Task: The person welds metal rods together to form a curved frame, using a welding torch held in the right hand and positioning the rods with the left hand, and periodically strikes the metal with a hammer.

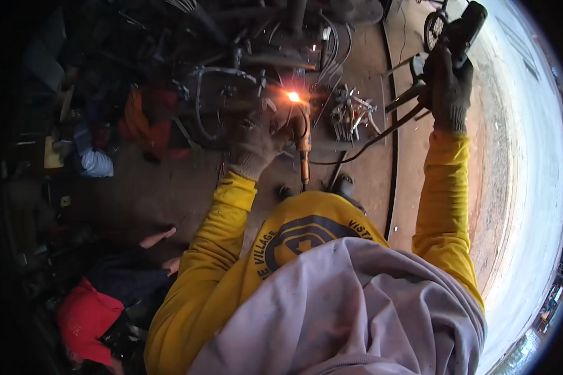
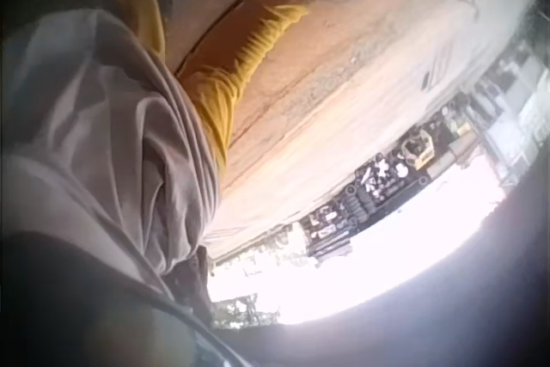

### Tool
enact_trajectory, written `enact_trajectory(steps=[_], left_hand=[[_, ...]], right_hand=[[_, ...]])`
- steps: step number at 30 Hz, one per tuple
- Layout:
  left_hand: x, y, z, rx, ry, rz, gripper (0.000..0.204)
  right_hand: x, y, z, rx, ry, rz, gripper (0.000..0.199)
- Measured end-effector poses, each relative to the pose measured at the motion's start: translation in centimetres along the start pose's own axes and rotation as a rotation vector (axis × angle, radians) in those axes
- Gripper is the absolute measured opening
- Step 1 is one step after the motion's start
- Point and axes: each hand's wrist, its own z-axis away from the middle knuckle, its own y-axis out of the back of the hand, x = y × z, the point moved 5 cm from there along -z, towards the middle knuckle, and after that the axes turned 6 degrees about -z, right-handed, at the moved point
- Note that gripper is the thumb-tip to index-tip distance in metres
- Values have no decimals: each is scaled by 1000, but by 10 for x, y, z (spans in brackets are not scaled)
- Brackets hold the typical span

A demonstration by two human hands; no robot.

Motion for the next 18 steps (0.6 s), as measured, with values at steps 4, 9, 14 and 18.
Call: enact_trajectory(steps=[4,9,14,18], left_hand=[[2,-24,-5,-40,15,-128,51],[2,-4,-6,-127,133,-163,56],[9,5,-7,-53,128,-183,50],[19,3,-24,-26,122,14,54]], right_hand=[[-35,-42,-91,-139,96,-71,35],[-69,-165,-139,-558,115,-431,23],[-29,-217,-189,-474,15,-652,26],[24,-240,-260,-471,181,-627,25]])
